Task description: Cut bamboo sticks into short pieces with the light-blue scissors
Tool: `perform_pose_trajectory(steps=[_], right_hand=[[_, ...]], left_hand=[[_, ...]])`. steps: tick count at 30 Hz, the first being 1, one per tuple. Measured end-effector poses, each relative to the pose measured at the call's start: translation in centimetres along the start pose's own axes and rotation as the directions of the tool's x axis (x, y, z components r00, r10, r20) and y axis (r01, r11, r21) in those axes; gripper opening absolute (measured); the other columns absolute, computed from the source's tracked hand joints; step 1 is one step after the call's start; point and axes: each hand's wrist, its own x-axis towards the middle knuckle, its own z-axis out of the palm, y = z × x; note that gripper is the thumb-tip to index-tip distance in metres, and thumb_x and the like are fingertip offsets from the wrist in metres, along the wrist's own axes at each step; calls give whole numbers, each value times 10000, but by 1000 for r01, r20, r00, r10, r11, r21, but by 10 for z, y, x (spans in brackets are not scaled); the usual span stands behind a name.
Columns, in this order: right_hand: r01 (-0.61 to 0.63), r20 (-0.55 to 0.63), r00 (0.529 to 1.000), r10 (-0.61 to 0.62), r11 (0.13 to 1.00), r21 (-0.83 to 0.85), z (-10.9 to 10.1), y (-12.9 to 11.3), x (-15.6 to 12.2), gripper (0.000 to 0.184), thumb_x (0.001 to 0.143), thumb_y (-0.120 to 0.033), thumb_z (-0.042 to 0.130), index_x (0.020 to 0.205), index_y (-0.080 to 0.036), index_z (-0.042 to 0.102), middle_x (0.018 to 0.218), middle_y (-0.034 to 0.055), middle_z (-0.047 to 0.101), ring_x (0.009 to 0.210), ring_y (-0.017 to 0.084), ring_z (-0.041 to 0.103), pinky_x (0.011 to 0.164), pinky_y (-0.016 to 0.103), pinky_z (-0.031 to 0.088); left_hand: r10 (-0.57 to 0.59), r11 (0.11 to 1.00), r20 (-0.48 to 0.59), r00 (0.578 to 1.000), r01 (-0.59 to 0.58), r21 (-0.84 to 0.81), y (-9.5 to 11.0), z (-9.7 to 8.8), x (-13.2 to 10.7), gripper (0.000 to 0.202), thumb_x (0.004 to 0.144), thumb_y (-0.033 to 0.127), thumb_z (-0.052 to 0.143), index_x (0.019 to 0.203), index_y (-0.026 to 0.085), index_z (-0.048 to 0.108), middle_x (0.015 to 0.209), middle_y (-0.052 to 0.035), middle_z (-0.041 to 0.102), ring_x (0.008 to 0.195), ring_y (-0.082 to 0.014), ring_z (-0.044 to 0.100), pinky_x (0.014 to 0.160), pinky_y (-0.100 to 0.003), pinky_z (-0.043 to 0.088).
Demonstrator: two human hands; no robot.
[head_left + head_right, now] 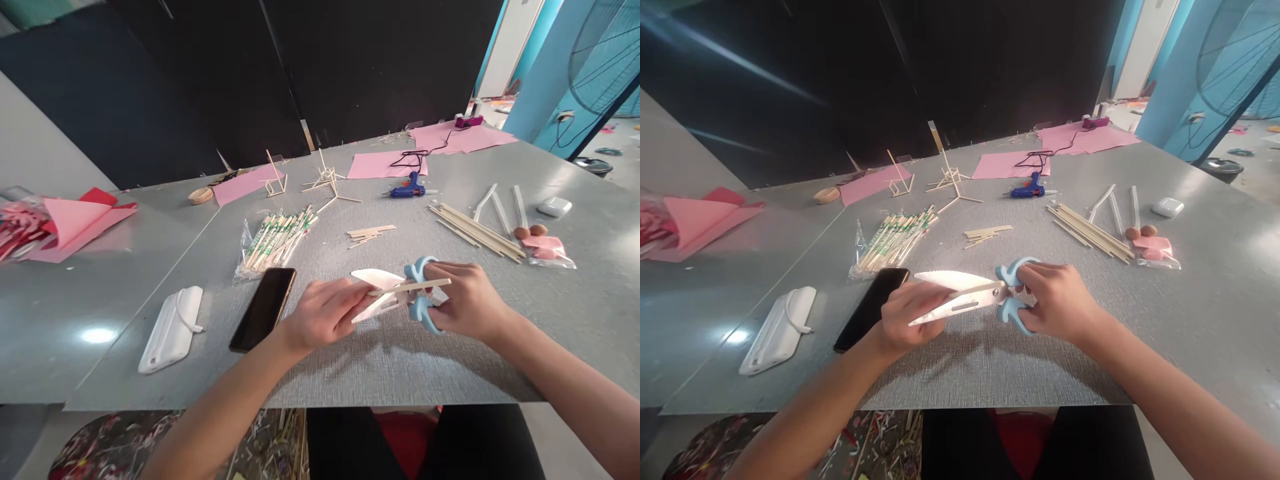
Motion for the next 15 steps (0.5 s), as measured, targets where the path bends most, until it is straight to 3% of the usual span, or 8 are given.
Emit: perform_pose_trajectory(steps=[6, 15], right_hand=[[57, -18, 998, -57, 998, 35, -1, 8, -1, 151, 888, -208, 601, 747, -230, 551, 608, -37, 614, 493, 114, 533, 497, 252, 355], [79, -41, 996, -81, 996, -44, -6, 3, 2, 140, 881, -221, 600, 749, -231, 552, 635, -13, 622, 539, 132, 508, 506, 270, 328]], left_hand=[[-22, 1000, 40, 999, 23, -16, -2, -6, 0, 221, 1139, 250, 479, 1086, 181, 681, 724, 10, 712, 529, -107, 593, 453, -237, 382], [-46, 976, 169, 985, 80, -202, 11, -14, 20, 217, 1150, 236, 486, 966, 205, 597, 582, 85, 487, 439, -75, 361, 451, -235, 286]])
